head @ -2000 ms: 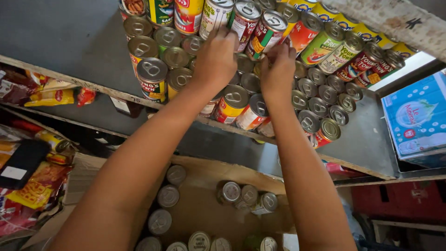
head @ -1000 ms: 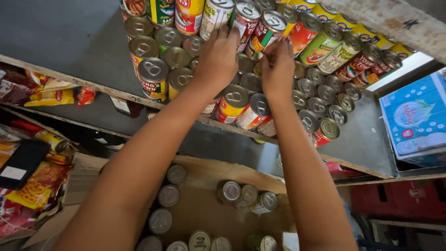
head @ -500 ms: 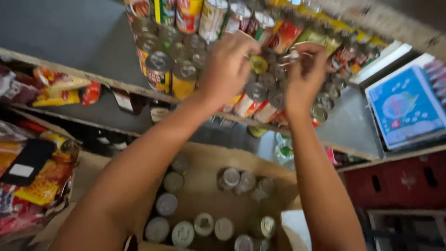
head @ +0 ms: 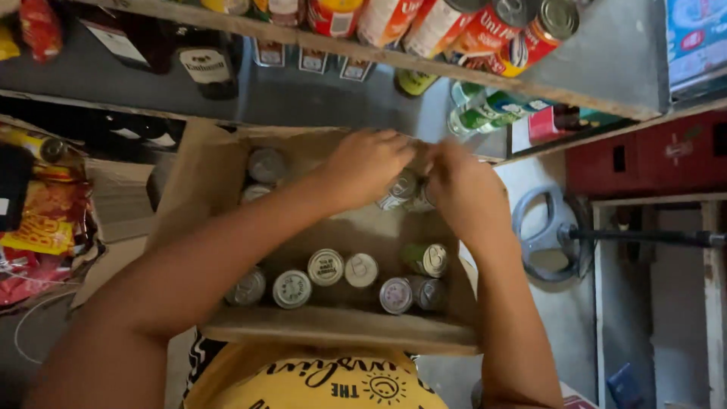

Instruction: Organizing canned goods from a box onto a shelf in a store.

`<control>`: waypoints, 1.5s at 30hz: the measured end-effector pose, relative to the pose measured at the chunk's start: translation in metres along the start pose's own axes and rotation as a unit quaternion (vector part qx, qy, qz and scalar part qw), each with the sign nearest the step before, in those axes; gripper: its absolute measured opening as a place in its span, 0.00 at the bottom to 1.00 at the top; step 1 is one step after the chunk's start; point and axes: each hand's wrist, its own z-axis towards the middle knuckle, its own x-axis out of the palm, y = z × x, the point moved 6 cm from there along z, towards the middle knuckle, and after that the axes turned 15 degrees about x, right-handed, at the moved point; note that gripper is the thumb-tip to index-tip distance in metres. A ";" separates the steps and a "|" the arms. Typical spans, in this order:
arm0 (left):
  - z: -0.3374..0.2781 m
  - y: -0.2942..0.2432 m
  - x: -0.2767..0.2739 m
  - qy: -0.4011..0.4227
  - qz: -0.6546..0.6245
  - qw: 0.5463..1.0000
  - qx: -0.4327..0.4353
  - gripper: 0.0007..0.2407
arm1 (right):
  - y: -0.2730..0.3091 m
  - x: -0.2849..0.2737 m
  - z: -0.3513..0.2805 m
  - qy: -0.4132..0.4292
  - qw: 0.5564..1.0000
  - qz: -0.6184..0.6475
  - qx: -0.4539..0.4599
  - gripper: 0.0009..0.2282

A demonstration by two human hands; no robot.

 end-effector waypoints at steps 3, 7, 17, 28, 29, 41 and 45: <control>-0.010 -0.005 0.023 0.325 -0.069 0.932 -0.146 0.10 | -0.029 0.049 -0.006 0.117 0.980 -0.160 0.026 0.12; -0.045 -0.010 0.064 0.196 0.006 0.979 -0.057 0.09 | -0.050 0.095 -0.015 0.128 0.960 -0.247 0.030 0.16; -0.055 0.010 0.050 0.338 -0.063 0.938 -0.045 0.11 | -0.045 0.116 -0.009 0.026 0.935 -0.353 -0.023 0.19; -0.031 0.000 -0.031 0.106 -0.744 0.657 -0.060 0.31 | -0.024 0.102 -0.003 0.006 0.942 -0.335 -0.016 0.17; -0.032 0.005 -0.030 0.044 -0.764 0.643 -0.037 0.29 | -0.025 0.103 -0.008 0.050 0.950 -0.309 0.004 0.17; 0.025 0.043 -0.119 -0.205 -0.692 0.679 -0.132 0.38 | 0.087 -0.076 -0.008 0.131 0.991 0.007 0.029 0.28; 0.069 0.051 -0.169 -0.236 -0.463 0.843 -0.136 0.32 | 0.093 -0.138 0.019 -0.015 0.995 0.103 0.002 0.28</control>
